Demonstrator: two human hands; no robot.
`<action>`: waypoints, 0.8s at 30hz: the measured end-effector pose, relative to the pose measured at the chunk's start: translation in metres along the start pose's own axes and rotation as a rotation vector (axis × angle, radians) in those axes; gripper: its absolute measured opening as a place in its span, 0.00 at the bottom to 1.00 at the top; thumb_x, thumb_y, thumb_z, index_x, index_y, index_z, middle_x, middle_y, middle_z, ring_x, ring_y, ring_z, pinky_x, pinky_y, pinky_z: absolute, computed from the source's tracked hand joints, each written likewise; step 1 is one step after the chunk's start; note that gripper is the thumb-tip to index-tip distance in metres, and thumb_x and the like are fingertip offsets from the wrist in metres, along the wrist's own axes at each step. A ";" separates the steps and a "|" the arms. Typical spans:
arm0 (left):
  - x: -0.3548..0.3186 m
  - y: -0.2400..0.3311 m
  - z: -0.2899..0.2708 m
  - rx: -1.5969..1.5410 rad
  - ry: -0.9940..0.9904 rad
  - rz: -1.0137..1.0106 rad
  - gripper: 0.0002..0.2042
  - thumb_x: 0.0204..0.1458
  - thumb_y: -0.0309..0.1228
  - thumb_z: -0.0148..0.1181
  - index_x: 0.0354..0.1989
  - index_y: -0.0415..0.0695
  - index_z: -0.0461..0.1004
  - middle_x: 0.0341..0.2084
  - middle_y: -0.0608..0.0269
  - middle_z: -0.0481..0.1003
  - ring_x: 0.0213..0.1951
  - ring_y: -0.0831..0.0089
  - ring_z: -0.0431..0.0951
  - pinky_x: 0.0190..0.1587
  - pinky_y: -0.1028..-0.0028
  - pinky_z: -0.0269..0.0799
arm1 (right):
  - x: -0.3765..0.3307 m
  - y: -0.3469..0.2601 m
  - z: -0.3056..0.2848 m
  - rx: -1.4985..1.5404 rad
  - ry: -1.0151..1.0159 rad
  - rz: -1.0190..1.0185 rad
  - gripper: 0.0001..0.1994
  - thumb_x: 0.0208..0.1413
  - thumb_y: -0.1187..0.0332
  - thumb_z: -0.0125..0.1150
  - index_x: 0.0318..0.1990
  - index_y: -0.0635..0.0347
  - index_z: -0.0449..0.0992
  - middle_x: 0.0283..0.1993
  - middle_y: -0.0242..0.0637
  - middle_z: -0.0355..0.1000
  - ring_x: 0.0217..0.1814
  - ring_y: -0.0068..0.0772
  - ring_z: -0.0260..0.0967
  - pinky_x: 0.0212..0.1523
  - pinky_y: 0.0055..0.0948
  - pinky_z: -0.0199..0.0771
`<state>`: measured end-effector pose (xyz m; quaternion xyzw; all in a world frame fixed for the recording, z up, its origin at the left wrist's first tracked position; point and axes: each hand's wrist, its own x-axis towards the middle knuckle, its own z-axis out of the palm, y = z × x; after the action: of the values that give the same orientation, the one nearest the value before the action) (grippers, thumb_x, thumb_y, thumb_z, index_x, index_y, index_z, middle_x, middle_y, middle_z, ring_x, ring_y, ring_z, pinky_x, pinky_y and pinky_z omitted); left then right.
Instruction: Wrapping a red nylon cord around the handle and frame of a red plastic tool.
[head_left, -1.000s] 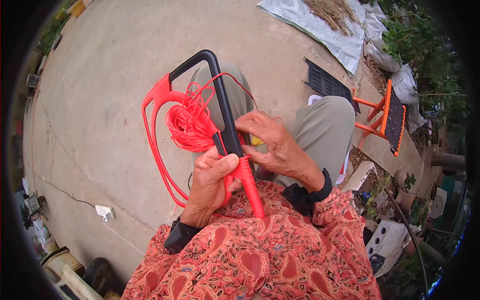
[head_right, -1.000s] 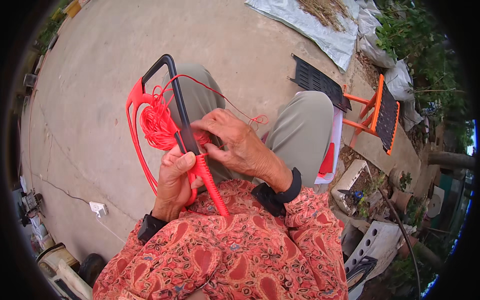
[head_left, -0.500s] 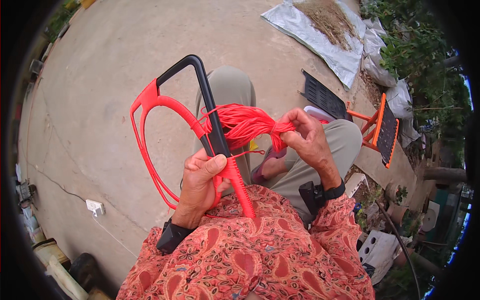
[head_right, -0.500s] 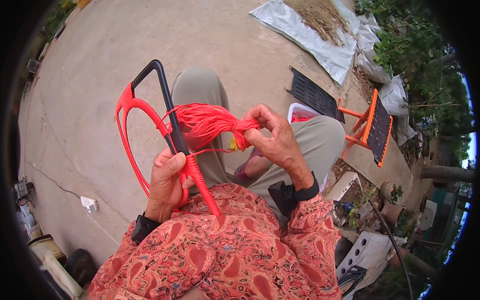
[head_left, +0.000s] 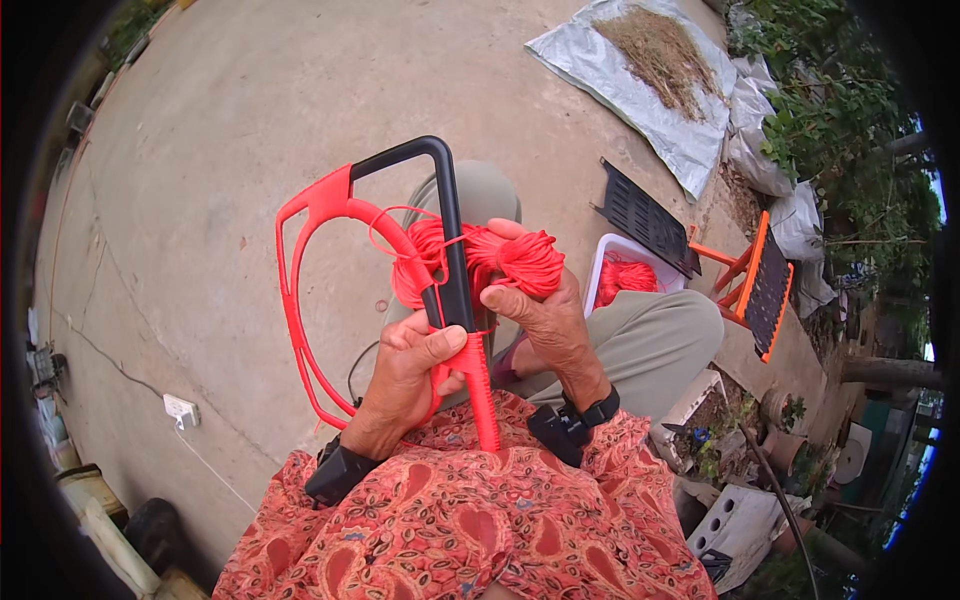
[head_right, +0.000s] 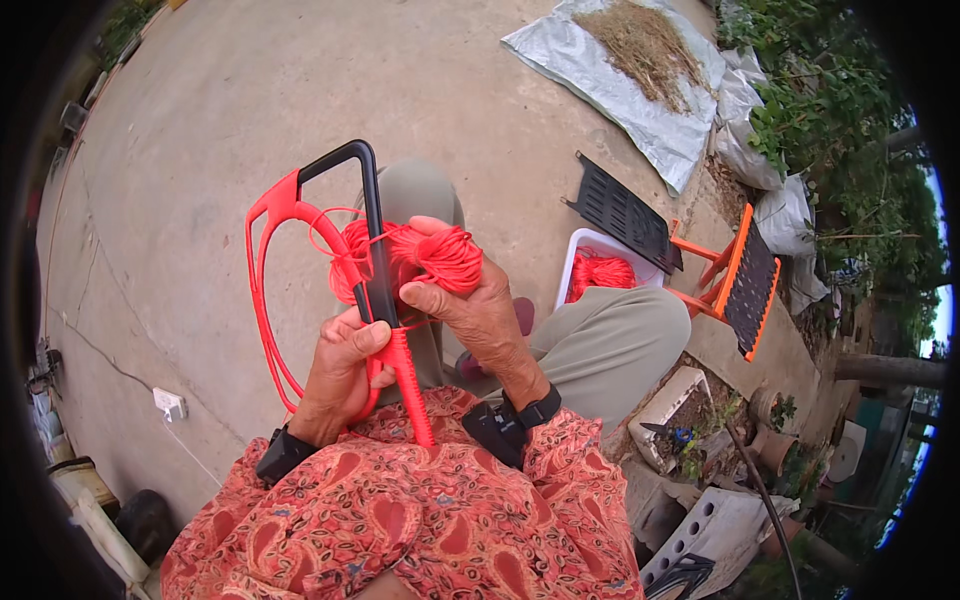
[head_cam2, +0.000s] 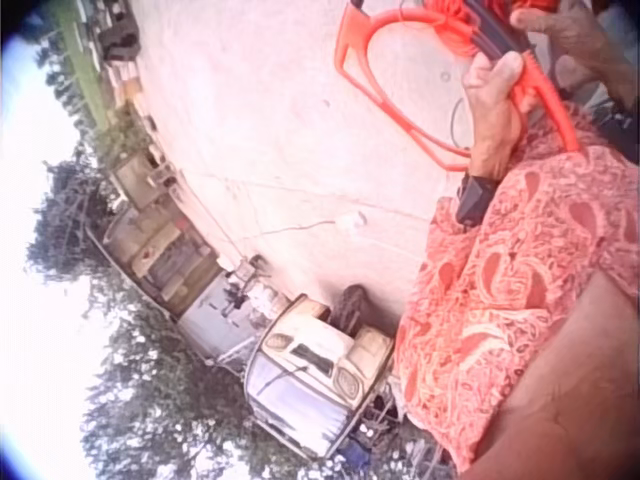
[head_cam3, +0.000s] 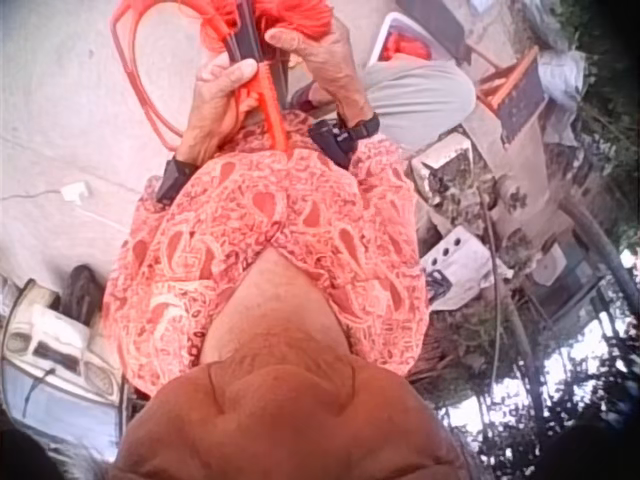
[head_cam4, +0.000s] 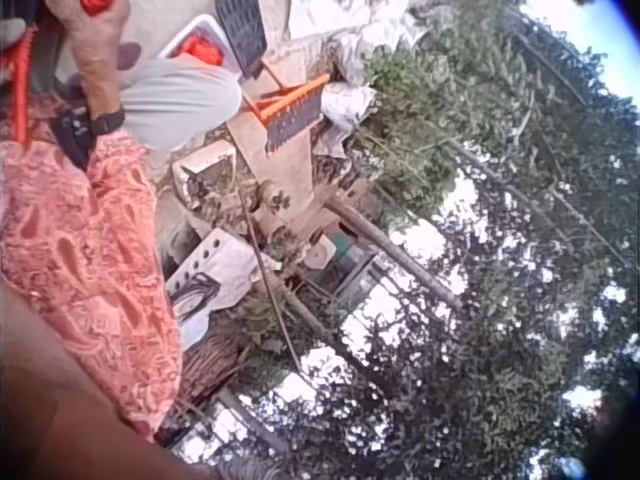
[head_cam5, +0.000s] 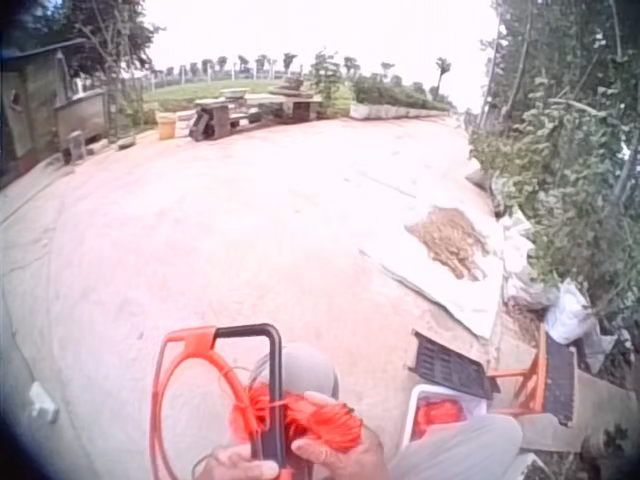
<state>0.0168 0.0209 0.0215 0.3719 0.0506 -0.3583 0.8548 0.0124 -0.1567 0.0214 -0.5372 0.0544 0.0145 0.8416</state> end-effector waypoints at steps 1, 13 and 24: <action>0.001 0.000 0.001 0.005 -0.008 -0.009 0.11 0.54 0.28 0.59 0.42 0.35 0.70 0.26 0.61 0.74 0.18 0.81 0.67 0.16 0.83 0.58 | 0.005 -0.002 0.004 -0.106 0.037 -0.021 0.31 0.45 0.70 0.72 0.58 0.63 0.67 0.51 0.32 0.68 0.51 0.22 0.65 0.53 0.23 0.67; -0.006 0.003 -0.001 0.005 0.071 0.088 0.10 0.55 0.27 0.58 0.42 0.34 0.70 0.26 0.58 0.75 0.17 0.80 0.68 0.15 0.82 0.57 | -0.056 -0.113 -0.084 0.514 0.017 -0.369 0.08 0.61 0.65 0.50 0.31 0.55 0.61 0.19 0.24 0.55 0.17 0.18 0.54 0.24 0.25 0.65; 0.001 0.001 -0.005 0.012 0.002 -0.012 0.10 0.55 0.29 0.58 0.42 0.37 0.70 0.25 0.61 0.74 0.16 0.81 0.66 0.14 0.83 0.57 | -0.209 -0.142 -0.225 -0.807 1.087 -0.186 0.10 0.55 0.66 0.60 0.41 0.60 0.72 0.16 0.21 0.57 0.13 0.12 0.50 0.13 0.18 0.51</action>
<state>0.0190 0.0242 0.0178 0.3770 0.0514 -0.3636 0.8503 -0.2002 -0.4135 0.0786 -0.7422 0.4135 -0.3105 0.4263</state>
